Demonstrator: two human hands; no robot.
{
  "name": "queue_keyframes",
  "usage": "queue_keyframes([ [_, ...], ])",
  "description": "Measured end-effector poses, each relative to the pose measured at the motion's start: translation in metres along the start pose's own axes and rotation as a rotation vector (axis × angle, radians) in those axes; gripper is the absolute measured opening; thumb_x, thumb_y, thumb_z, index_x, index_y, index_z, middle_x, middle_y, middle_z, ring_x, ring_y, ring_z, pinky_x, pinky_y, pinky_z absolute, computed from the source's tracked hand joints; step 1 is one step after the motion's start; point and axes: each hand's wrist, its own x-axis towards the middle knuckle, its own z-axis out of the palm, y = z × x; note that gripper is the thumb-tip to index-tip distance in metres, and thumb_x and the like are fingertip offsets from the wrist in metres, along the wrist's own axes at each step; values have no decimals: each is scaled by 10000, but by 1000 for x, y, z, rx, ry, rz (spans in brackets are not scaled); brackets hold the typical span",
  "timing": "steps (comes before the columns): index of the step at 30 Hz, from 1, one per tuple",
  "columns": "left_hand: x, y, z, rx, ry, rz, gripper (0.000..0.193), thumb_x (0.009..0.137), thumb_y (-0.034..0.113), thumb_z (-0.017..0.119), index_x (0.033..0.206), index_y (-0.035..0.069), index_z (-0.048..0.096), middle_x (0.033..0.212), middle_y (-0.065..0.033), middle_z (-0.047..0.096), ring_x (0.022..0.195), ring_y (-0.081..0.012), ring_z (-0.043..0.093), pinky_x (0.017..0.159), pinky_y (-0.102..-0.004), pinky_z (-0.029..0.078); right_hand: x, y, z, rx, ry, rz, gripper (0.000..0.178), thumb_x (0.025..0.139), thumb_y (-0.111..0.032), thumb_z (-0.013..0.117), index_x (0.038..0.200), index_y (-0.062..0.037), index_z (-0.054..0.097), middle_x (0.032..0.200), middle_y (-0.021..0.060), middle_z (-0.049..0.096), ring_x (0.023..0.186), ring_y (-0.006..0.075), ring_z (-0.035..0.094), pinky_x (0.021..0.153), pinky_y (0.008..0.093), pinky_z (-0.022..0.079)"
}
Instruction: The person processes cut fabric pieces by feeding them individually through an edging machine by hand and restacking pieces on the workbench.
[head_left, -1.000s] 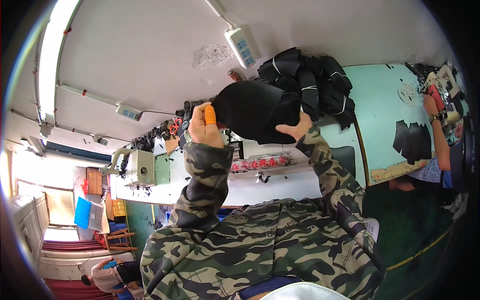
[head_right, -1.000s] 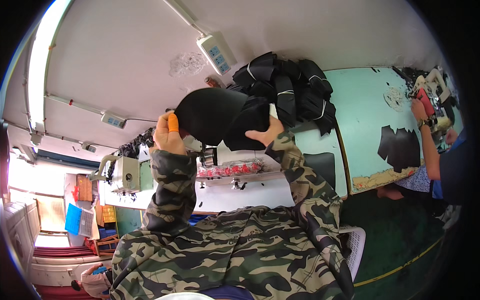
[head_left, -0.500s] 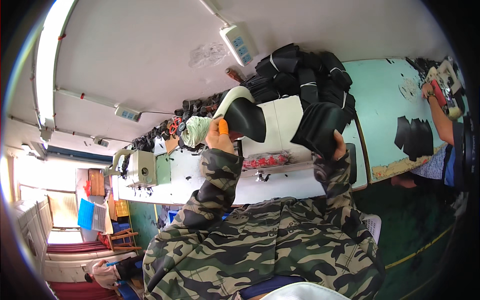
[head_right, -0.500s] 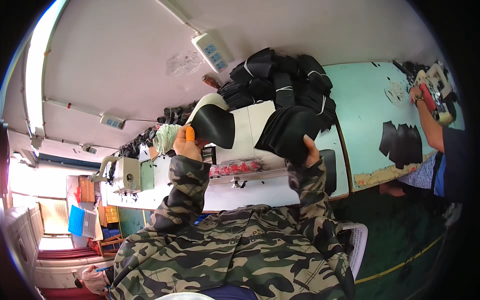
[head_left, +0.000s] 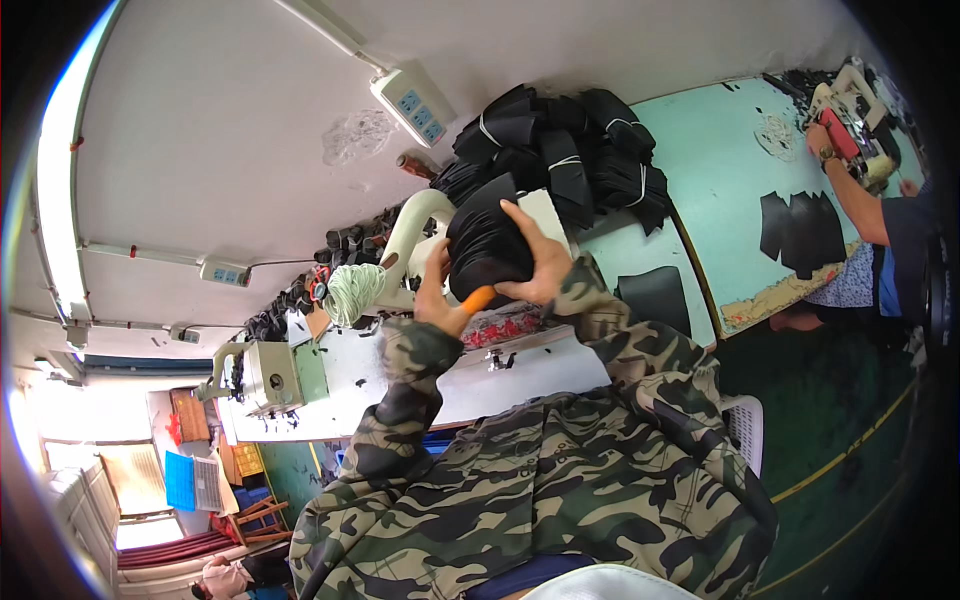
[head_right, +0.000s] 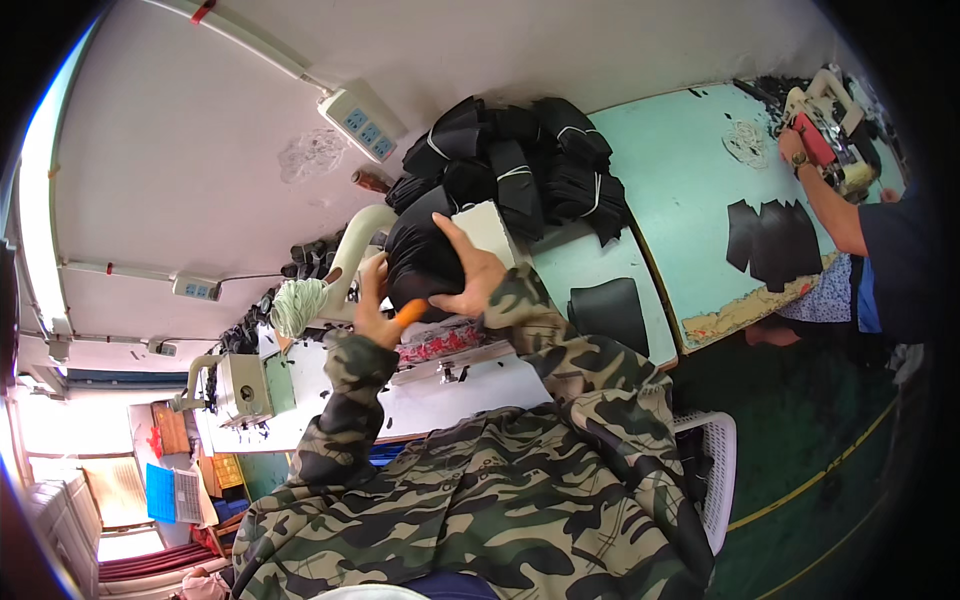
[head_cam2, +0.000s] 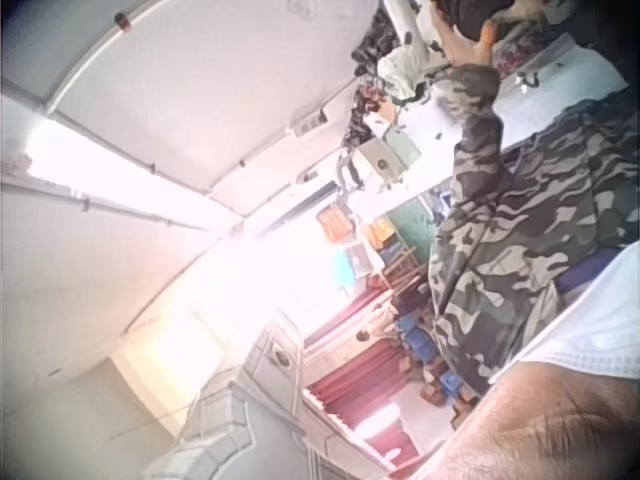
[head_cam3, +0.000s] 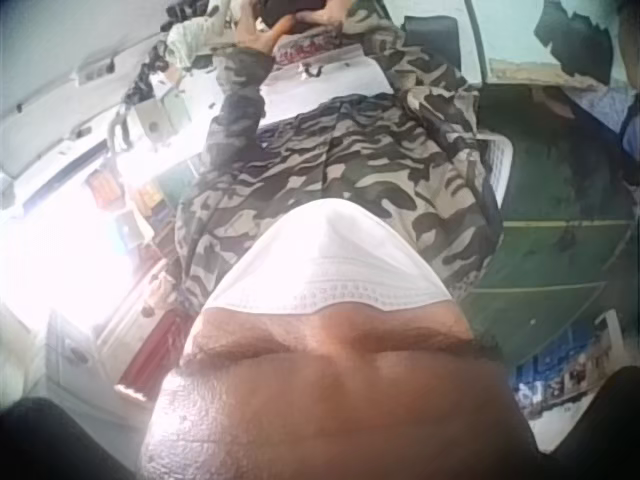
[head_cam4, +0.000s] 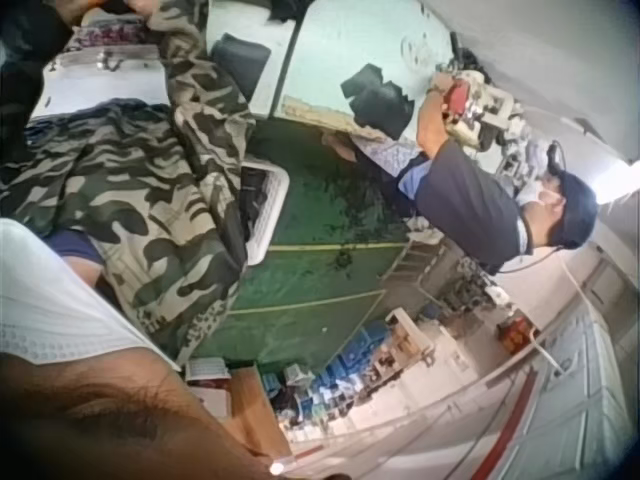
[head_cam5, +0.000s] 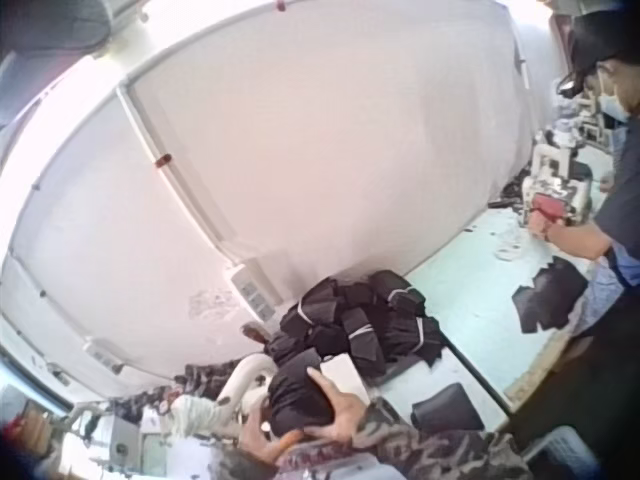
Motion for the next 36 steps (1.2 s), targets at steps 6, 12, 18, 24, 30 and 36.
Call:
queue_keyframes([
  [6, 0, -3, 4, 65, -32, -110, 1016, 559, 278, 823, 1338, 32, 221, 1189, -216, 478, 1085, -304, 504, 901, -351, 412, -6, 13, 4, -40, -57, 113, 1063, 594, -133, 744, 1398, -130, 49, 1195, 268, 452, 1062, 401, 501, 911, 387, 407],
  [12, -7, -6, 11, 209, -15, -93, 850, 587, 276, 809, 1246, 16, 338, 1031, -208, 565, 939, -318, 581, 802, -359, 462, -14, 25, -1, -47, -76, 214, 1071, 600, -133, 752, 1397, -127, 37, 1082, 242, 525, 988, 394, 542, 872, 393, 428],
  [18, 3, 13, 14, 124, 39, 27, 787, 621, 247, 791, 1225, -5, 353, 1024, -190, 573, 944, -287, 588, 807, -346, 465, -15, 33, 1, -123, 27, -71, 880, 544, -222, 786, 1273, -43, 326, 983, 206, 579, 887, 393, 565, 775, 414, 451],
  [24, 15, 21, 18, 85, -79, -13, 681, 592, 280, 811, 1111, 27, 450, 923, -170, 602, 827, -291, 618, 725, -353, 493, -10, 47, -4, -237, -93, 25, 839, 567, -248, 769, 1259, -20, 353, 993, 179, 586, 917, 375, 559, 796, 422, 434],
  [30, 14, 34, 24, 86, 6, -88, 610, 583, 312, 813, 1025, 36, 498, 867, -149, 617, 774, -235, 622, 686, -324, 483, 46, 139, -67, -847, 535, 189, 845, 612, -322, 735, 1294, -46, 321, 1116, 208, 523, 974, 347, 545, 842, 405, 439],
  [36, -17, 43, -42, -55, -174, -238, 541, 581, 214, 806, 1007, 16, 539, 853, -110, 623, 790, -155, 598, 718, -303, 471, 81, 96, -92, -855, 188, 772, 930, 555, -307, 728, 1299, -9, 257, 1082, 261, 530, 994, 408, 529, 872, 413, 434],
])
